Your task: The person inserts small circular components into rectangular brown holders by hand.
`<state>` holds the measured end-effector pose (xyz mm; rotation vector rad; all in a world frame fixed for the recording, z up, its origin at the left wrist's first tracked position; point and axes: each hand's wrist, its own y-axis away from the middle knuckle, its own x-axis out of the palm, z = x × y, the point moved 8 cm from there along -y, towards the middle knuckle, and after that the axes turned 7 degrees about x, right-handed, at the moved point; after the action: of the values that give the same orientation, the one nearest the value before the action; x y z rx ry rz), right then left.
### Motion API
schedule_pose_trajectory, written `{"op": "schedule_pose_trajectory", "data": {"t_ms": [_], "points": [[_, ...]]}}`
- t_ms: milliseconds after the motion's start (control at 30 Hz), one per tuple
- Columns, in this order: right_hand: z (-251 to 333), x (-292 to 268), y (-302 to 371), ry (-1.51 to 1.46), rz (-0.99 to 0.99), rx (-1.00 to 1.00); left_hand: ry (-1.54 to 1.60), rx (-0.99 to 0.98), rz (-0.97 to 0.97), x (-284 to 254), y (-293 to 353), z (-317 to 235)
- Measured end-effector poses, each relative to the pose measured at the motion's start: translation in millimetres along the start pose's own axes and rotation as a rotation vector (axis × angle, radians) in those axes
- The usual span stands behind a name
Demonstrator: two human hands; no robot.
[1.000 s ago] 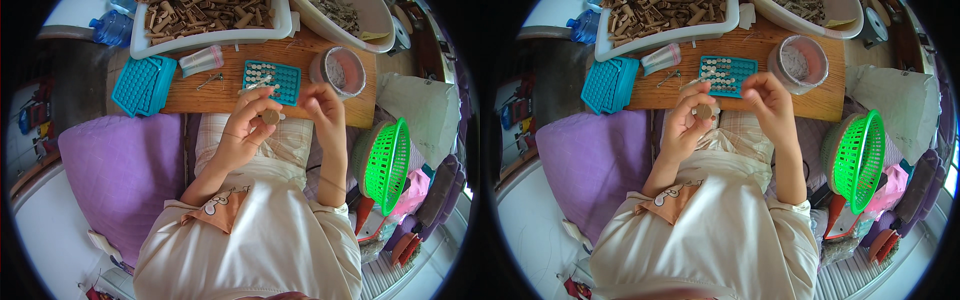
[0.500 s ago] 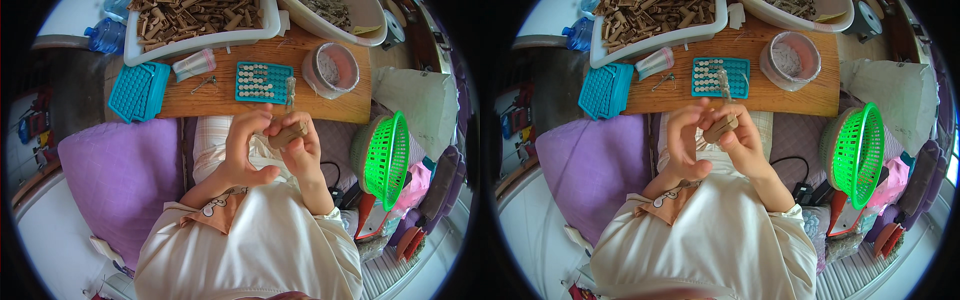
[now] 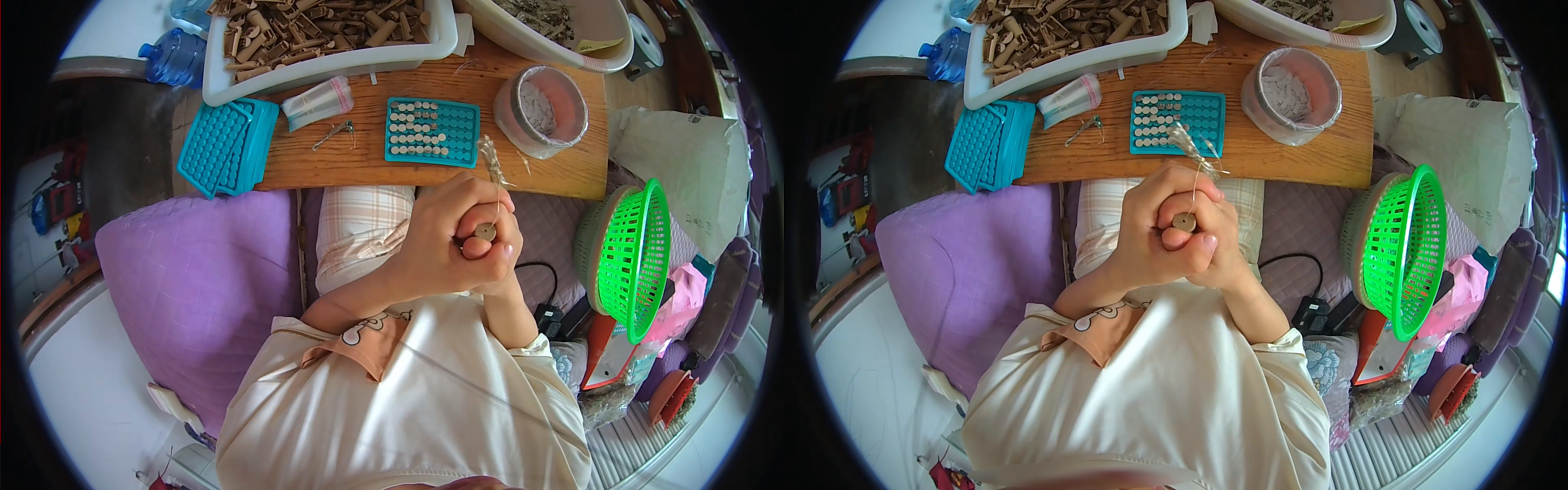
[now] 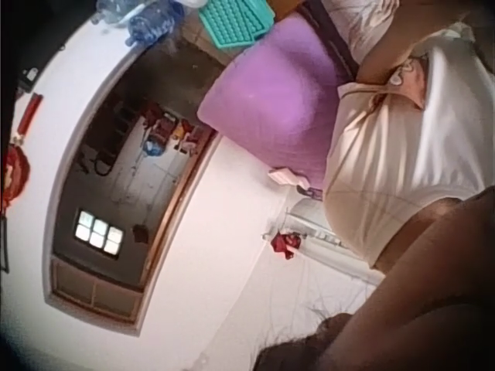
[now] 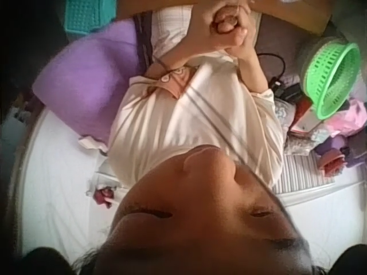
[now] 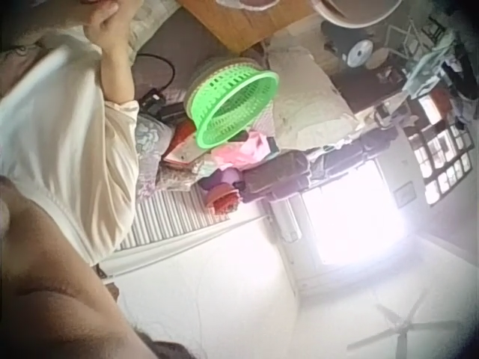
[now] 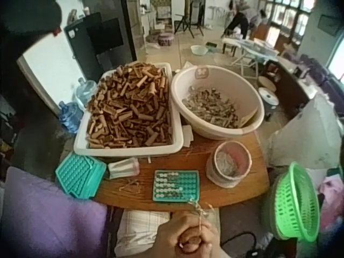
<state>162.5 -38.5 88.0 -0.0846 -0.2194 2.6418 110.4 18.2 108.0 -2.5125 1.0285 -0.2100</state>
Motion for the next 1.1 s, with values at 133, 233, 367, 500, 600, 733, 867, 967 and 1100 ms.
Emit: {"op": "schedule_pose_trajectory", "data": {"t_ms": [133, 233, 367, 500, 600, 733, 867, 967, 1100], "points": [[-19.7, -16.1, 1.8, -0.115, 0.08, 0.291, -0.045, -0.011, 0.021, 3.7, -0.9, 7.9], [15.4, -81.4, 2.6, 0.354, -0.148, 0.208, -0.105, -0.009, 0.164, 7.2, 2.5, 11.4], [40.4, -264.6, 71.5, 1.039, -0.743, 0.54, -0.331, -0.268, -0.109, -66.8, 14.9, 62.5], [13.7, -365.1, 136.2, 1.61, -0.442, 0.989, -0.872, -0.314, -0.167, -138.0, 28.8, 102.1], [14.1, -329.7, 108.6, 1.555, -0.232, 1.1, -1.097, -0.306, -0.138, -142.7, 28.3, 117.3], [54.1, -244.8, 18.0, 1.273, -0.504, 0.68, -1.159, -0.416, -0.075, -136.5, 21.8, 137.6], [73.6, -109.2, -96.7, 1.002, -0.351, 0.201, -1.167, -0.442, -0.104, -143.3, 27.2, 133.5], [38.9, 11.9, -163.4, 0.704, 0.07, 0.027, -1.114, -0.423, -0.18, -156.1, 39.7, 133.0], [-34.8, 137.1, -242.5, 0.933, 0.384, -0.045, -0.81, -0.363, -0.342, -158.4, 36.7, 117.7]]}}
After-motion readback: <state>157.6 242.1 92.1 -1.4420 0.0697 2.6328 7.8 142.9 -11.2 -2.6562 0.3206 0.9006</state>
